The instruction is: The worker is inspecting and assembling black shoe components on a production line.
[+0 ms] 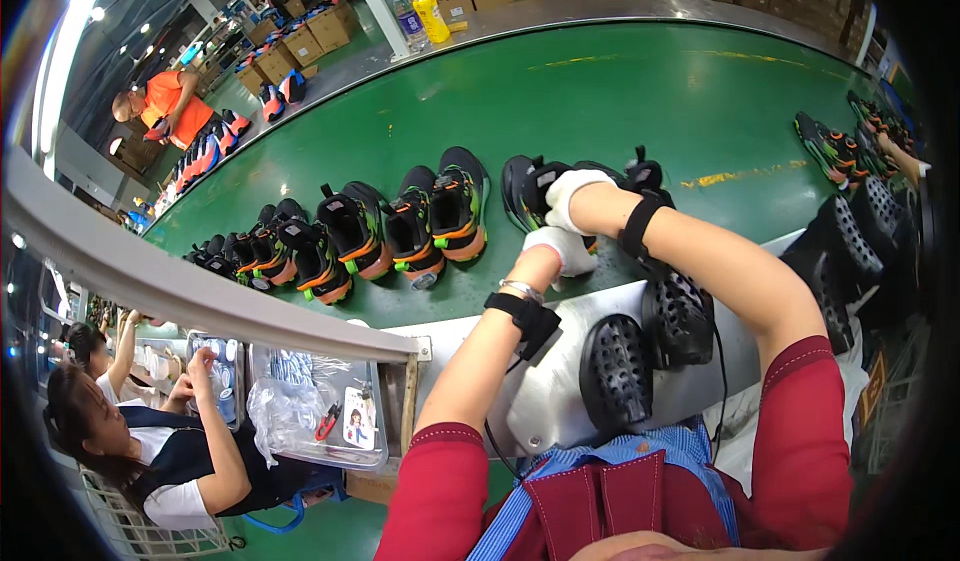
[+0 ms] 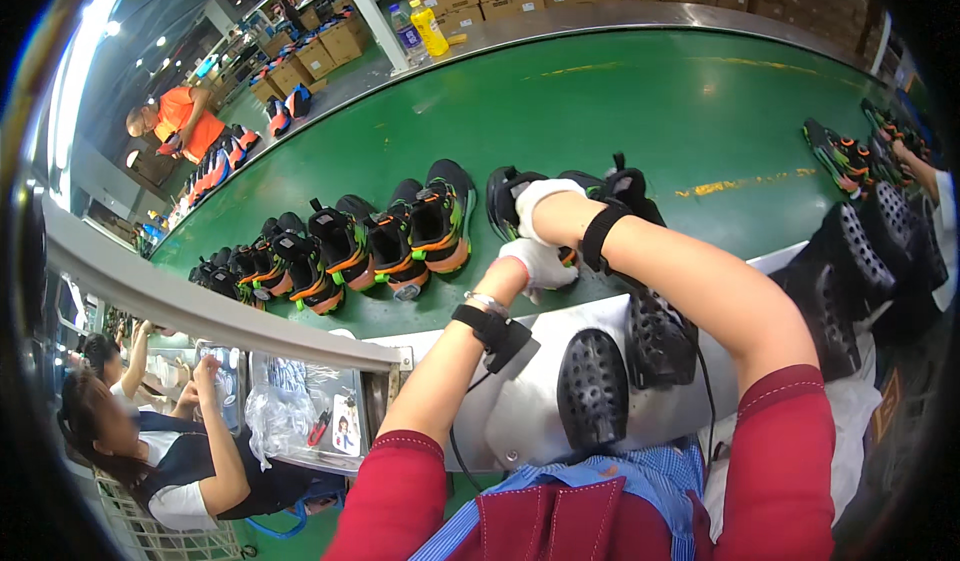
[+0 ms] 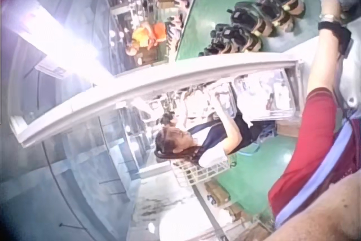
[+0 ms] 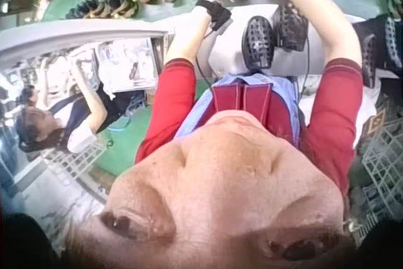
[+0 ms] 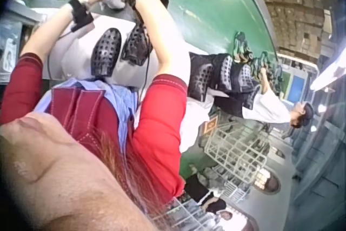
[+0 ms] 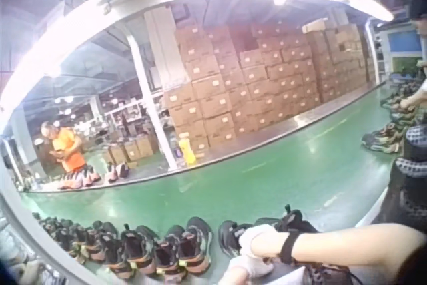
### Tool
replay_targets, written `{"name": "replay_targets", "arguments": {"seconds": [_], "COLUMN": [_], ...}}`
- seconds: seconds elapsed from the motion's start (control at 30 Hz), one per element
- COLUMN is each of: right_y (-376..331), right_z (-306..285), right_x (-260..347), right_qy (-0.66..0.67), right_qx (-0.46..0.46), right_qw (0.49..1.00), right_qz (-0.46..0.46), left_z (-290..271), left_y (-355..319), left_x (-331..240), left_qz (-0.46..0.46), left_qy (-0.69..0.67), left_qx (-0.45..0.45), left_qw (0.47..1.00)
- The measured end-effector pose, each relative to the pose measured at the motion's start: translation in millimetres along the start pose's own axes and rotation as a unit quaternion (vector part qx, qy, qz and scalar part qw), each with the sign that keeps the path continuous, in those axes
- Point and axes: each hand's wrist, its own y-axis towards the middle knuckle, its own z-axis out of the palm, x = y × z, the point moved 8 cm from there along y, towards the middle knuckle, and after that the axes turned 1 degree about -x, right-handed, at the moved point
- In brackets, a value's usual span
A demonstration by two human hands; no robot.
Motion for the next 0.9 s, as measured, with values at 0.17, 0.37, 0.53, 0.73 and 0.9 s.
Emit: {"name": "replay_targets", "arguments": {"seconds": [0.17,0.37,0.53,0.73,0.9], "right_y": [-100.6,-254.0,-301.6,-285.0,-264.4], "right_z": [-77.9,-124.5,-37.5,12.4,17.2], "right_x": [66.2,22.0,-30.2,-62.6,-74.7], "right_qy": [-0.076,0.032,0.093,0.175,0.177], "right_qx": [-0.011,-0.142,-0.176,-0.266,-0.215], "right_qw": [0.99,0.988,0.98,0.948,0.96], "right_qz": [-0.12,-0.044,-0.031,-0.011,-0.021], "left_z": [11.8,-21.2,-46.1,-46.5,-53.3], "left_y": [36.8,-11.0,-35.2,-64.3,-79.8], "left_x": [43.0,38.1,56.5,17.7,-46.1], "left_qz": [-0.018,-0.098,-0.09,-0.064,0.117], "left_qy": [-0.063,0.0,0.097,0.159,0.099], "left_qx": [-0.014,0.019,-0.172,-0.291,-0.386], "left_qw": [0.998,0.995,0.976,0.941,0.91]}}
